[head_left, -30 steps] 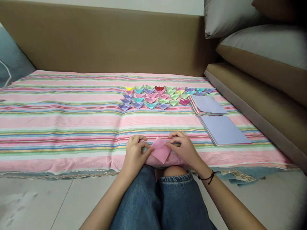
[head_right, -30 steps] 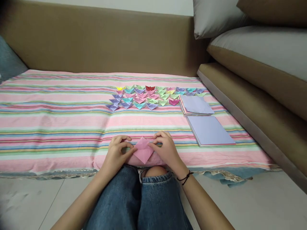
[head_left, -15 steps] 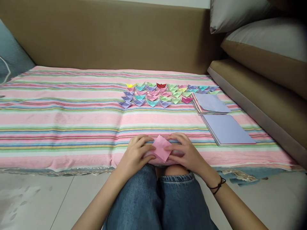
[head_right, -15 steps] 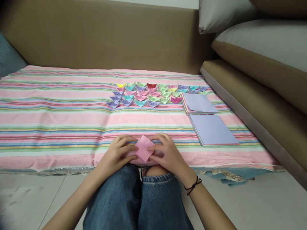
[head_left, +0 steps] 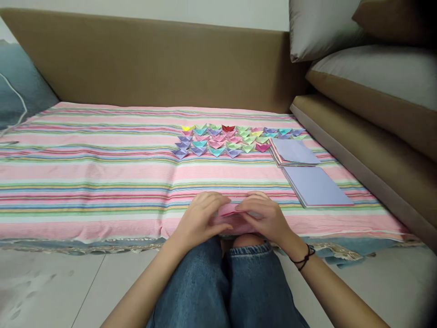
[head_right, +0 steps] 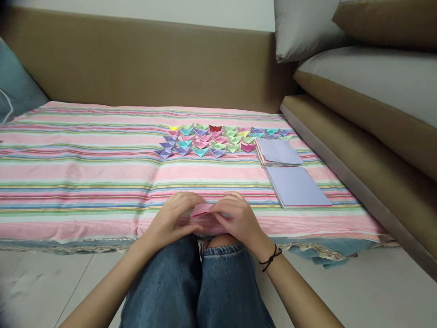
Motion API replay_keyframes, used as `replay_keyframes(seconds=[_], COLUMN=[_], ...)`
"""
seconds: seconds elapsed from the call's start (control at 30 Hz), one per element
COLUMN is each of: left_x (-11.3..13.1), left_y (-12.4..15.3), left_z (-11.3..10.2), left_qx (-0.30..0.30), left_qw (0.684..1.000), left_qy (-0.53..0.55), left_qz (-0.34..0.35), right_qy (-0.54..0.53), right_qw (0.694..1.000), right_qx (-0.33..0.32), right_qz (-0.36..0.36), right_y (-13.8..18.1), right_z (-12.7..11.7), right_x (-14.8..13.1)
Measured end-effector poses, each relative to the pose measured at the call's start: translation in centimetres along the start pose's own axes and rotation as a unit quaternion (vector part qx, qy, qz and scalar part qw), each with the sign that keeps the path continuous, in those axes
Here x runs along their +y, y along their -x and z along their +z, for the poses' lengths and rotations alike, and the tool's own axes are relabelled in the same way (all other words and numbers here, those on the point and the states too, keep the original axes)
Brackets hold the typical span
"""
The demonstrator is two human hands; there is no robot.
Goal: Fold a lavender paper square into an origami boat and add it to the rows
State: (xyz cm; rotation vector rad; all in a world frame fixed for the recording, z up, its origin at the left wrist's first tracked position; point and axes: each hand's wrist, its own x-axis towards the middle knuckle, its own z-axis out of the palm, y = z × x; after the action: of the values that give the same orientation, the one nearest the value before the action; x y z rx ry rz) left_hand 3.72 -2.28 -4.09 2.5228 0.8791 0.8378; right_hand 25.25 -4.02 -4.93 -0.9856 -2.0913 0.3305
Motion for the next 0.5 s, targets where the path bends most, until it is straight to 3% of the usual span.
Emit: replay_keyframes(seconds=[0.13, 0.27, 0.37, 0.5], left_x=[0.0, 0.9, 1.6, 1.7], left_y=[-0.3, -0.8, -0.9, -0.9], left_z=[0.0, 0.0, -0.4, -0.8], left_qx=[0.082, 0.115, 0.136, 0.103], left_qw=[0.983, 0.961, 0.973, 0.992], left_qy=[0.137, 0.209, 0.154, 0.068], left_qz=[-0.091, -0.139, -0.101, 0.008], right_qy=[-0.144, -0.199, -0.164, -0.133], right_qw=[0.979, 0.963, 0.971, 0.982], right_qx=[0.054, 0.066, 0.073, 0.106], right_qz=[0.131, 0.172, 0.155, 0.081], right_y=[0.0, -0.4, -0.9, -1.5], right_z=[-0.5, -0.6, -0.7, -0.4], right_x=[-0.5, -1.4, -2.1, -1.6])
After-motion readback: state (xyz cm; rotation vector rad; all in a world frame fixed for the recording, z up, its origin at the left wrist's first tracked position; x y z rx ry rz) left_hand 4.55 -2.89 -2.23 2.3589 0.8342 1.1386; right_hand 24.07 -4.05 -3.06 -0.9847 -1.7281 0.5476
